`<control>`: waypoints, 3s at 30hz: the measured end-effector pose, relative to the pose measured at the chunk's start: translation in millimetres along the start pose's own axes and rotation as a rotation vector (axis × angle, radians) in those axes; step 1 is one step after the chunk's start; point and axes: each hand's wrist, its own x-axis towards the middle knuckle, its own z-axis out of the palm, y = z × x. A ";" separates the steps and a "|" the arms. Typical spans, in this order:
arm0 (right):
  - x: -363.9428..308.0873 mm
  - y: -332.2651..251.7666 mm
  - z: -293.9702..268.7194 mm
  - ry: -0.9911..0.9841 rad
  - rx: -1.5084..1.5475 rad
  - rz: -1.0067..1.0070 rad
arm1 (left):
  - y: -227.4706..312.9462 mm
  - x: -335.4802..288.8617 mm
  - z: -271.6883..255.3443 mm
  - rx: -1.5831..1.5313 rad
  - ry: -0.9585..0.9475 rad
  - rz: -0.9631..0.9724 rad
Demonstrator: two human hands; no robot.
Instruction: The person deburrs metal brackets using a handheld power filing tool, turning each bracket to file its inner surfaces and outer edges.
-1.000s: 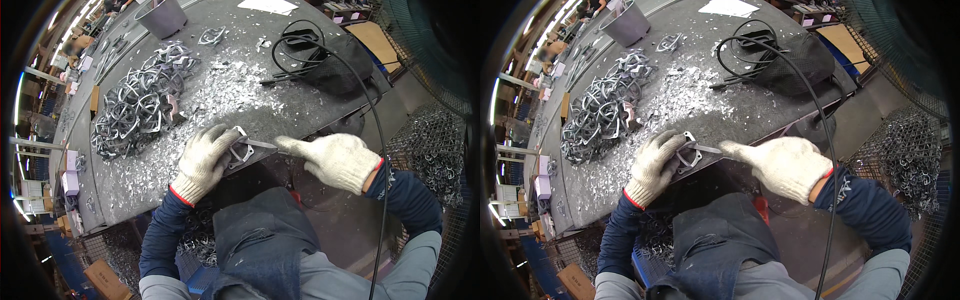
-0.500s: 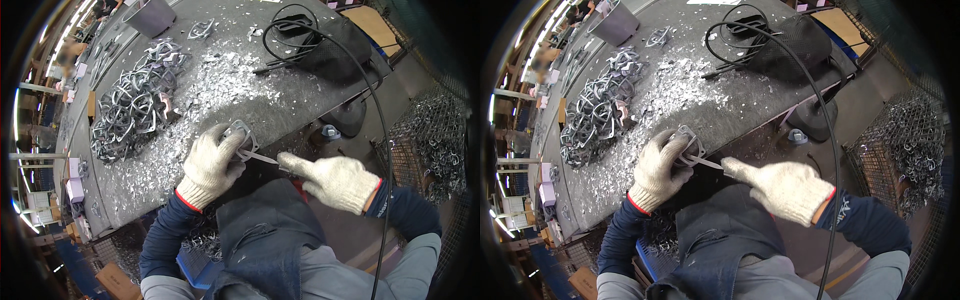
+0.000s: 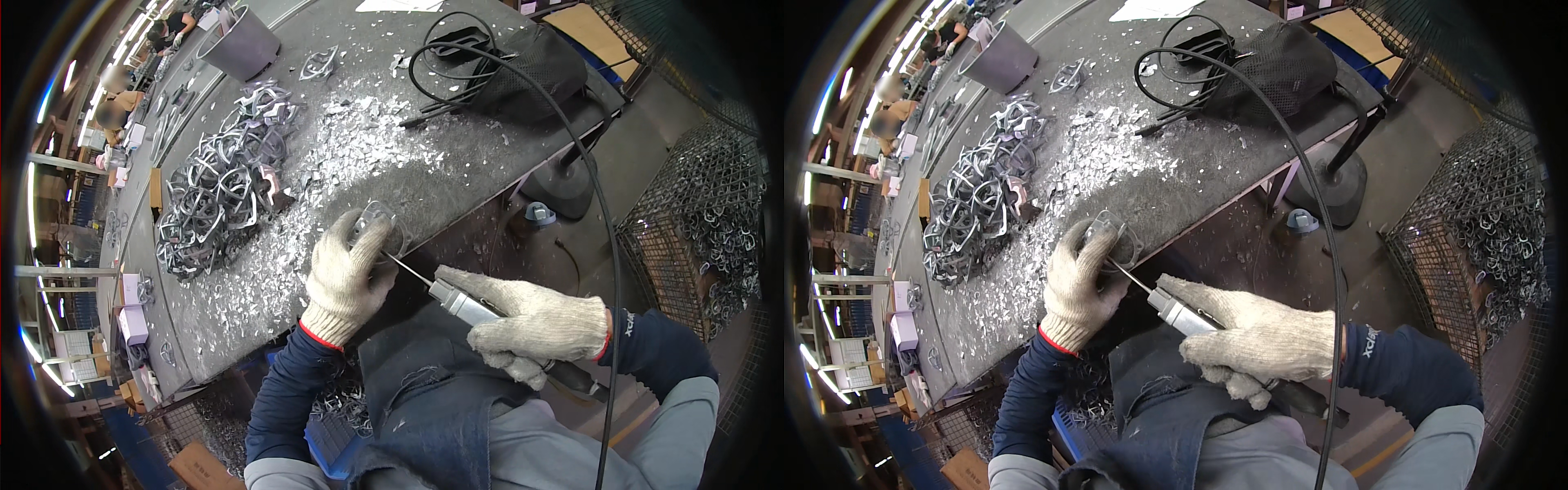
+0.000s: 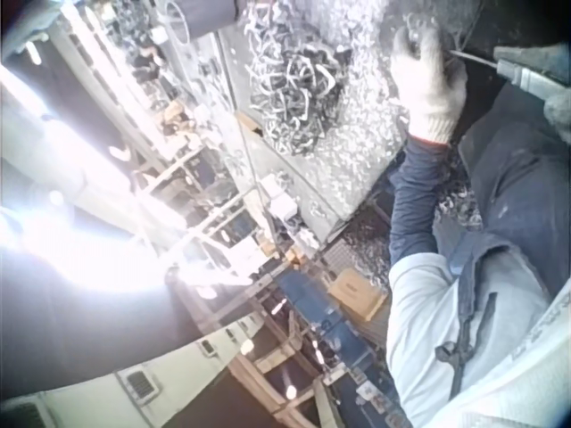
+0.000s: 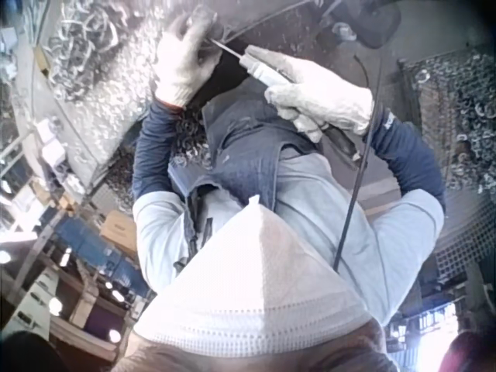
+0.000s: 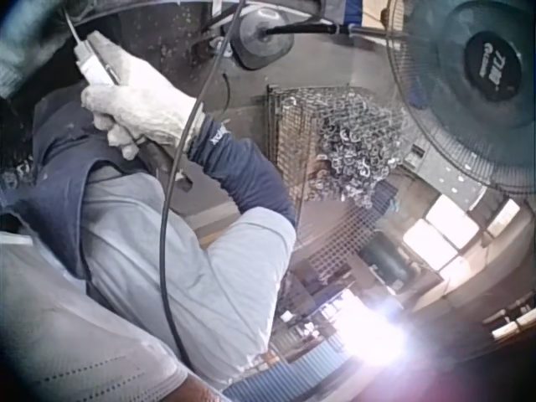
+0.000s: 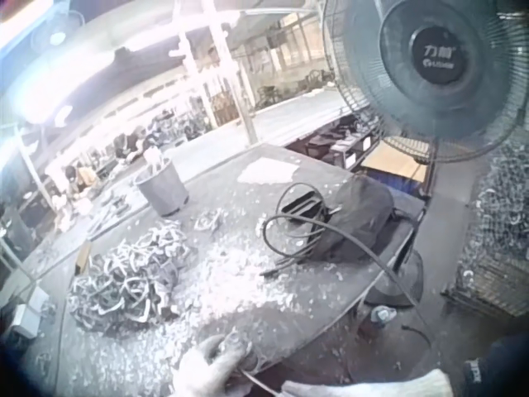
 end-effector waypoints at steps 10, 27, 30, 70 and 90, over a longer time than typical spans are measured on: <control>1.1 11.3 9.0 0.153 -0.295 -0.004 | 1.6 -1.2 0.6 0.044 0.022 0.007; 13.4 15.7 -36.7 0.850 -1.731 -0.456 | -0.7 41.6 -38.3 -0.140 -0.299 -0.087; 0.4 -6.2 -34.6 0.800 -1.856 -0.589 | -7.5 54.6 -49.4 -0.258 -0.382 -0.103; 5.8 -34.5 -65.1 0.394 -1.556 -0.301 | -30.2 69.6 -55.9 -0.190 -0.589 0.166; 1.6 -13.0 -28.6 0.608 -1.570 -0.357 | -30.0 66.0 -54.3 -0.164 -0.570 0.194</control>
